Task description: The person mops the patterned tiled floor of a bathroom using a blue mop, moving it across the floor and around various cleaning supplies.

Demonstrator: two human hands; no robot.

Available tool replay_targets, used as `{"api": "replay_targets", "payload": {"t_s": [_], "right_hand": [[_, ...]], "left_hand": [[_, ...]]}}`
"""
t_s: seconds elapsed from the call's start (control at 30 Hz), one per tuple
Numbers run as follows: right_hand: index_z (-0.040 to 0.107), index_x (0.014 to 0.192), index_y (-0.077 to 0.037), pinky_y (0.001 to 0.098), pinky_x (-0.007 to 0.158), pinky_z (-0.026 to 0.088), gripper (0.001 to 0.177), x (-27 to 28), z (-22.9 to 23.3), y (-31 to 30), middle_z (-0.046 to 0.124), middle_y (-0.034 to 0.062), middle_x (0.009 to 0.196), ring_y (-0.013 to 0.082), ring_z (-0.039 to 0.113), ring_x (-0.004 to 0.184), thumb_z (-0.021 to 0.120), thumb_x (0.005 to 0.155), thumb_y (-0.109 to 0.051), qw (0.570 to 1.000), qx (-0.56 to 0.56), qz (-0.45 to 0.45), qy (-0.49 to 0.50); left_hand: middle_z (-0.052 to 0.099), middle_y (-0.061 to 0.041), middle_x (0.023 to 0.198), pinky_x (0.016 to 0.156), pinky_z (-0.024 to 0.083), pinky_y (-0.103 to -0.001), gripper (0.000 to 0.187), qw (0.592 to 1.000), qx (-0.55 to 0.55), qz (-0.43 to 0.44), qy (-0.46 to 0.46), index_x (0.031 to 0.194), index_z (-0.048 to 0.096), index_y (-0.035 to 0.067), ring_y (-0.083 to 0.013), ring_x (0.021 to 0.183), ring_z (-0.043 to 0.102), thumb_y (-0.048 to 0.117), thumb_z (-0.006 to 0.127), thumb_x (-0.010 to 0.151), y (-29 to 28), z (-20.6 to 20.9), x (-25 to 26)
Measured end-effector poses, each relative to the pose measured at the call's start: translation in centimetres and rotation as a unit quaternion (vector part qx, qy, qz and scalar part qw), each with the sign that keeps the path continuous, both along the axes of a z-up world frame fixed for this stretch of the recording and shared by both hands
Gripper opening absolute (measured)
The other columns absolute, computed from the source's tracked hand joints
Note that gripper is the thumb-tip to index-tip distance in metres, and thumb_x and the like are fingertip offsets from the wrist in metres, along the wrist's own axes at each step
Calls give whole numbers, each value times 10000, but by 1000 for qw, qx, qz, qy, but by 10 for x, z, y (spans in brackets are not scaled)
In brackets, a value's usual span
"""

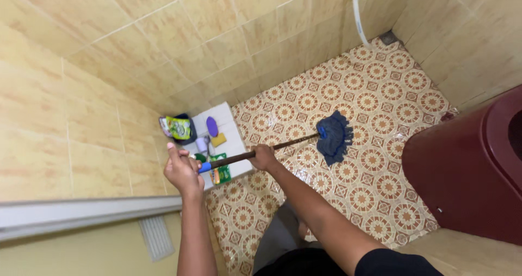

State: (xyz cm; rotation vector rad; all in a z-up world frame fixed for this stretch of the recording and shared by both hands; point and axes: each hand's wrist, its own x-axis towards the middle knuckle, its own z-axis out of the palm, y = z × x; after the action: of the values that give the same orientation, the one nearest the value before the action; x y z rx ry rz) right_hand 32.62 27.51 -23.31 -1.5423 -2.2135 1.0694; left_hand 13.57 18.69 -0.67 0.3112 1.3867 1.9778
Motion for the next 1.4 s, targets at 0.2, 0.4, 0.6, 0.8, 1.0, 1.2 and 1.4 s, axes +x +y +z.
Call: {"api": "replay_targets", "payload": {"t_s": [0.2, 0.4, 0.6, 0.8, 1.0, 1.2, 1.4], "right_hand": [[718, 865, -106, 533, 874, 511, 293, 60, -39, 37, 688, 151, 920, 383, 657, 972, 775, 801, -386, 998, 59, -36, -13], [731, 957, -117, 496, 956, 508, 301, 165, -35, 69, 695, 171, 1031, 381, 637, 1058, 790, 769, -344, 982, 41, -114, -147], [537, 1363, -145, 474, 1138, 373, 663, 276, -11, 89, 302, 185, 1599, 450, 384, 1384, 774, 850, -491, 946, -121, -183, -237], [480, 1460, -148, 462, 1163, 403, 839, 311, -2, 126, 336, 183, 1594, 424, 394, 1422, 812, 769, -490, 942, -76, -248, -216], [620, 1223, -133, 551, 1132, 327, 587, 309, 2, 156, 372, 159, 1526, 368, 315, 1445, 828, 796, -478, 925, -107, -245, -272], [706, 1043, -133, 495, 1069, 447, 288, 327, 3, 175, 642, 155, 1185, 343, 575, 1205, 756, 800, -280, 935, -51, -295, -190], [684, 897, -75, 477, 983, 511, 103, 368, 1, 201, 683, 186, 1015, 392, 618, 1066, 706, 810, -126, 968, 73, -219, -102]], "left_hand": [[356, 34, 478, 365, 334, -311, 446, 999, -6, -35, -25, 777, 514, 63, -86, 335, 289, 402, 574, 1062, 63, -59, 25], [522, -19, 500, 373, 409, -305, 470, 973, -123, -150, 126, 727, 620, 37, -121, 397, 480, 336, 496, 1067, 113, -159, 110], [506, 1, 501, 369, 333, -291, 480, 950, -148, -273, 20, 684, 626, 26, -94, 399, 436, 323, 550, 1053, 141, -207, 237], [442, 12, 472, 393, 286, -273, 520, 924, -151, -351, -19, 659, 642, 22, -79, 395, 368, 351, 551, 1052, 185, -175, 290], [425, -4, 455, 398, 257, -281, 518, 923, -196, -329, 27, 664, 647, 16, -91, 388, 369, 357, 546, 1041, 220, -143, 292], [438, 25, 488, 410, 233, -275, 501, 945, -141, -294, -14, 657, 631, 6, -78, 411, 361, 339, 567, 1025, 251, -145, 309], [431, 26, 501, 429, 282, -277, 400, 956, -89, -269, -73, 721, 595, 22, -86, 426, 369, 289, 597, 1019, 283, -141, 347]]}}
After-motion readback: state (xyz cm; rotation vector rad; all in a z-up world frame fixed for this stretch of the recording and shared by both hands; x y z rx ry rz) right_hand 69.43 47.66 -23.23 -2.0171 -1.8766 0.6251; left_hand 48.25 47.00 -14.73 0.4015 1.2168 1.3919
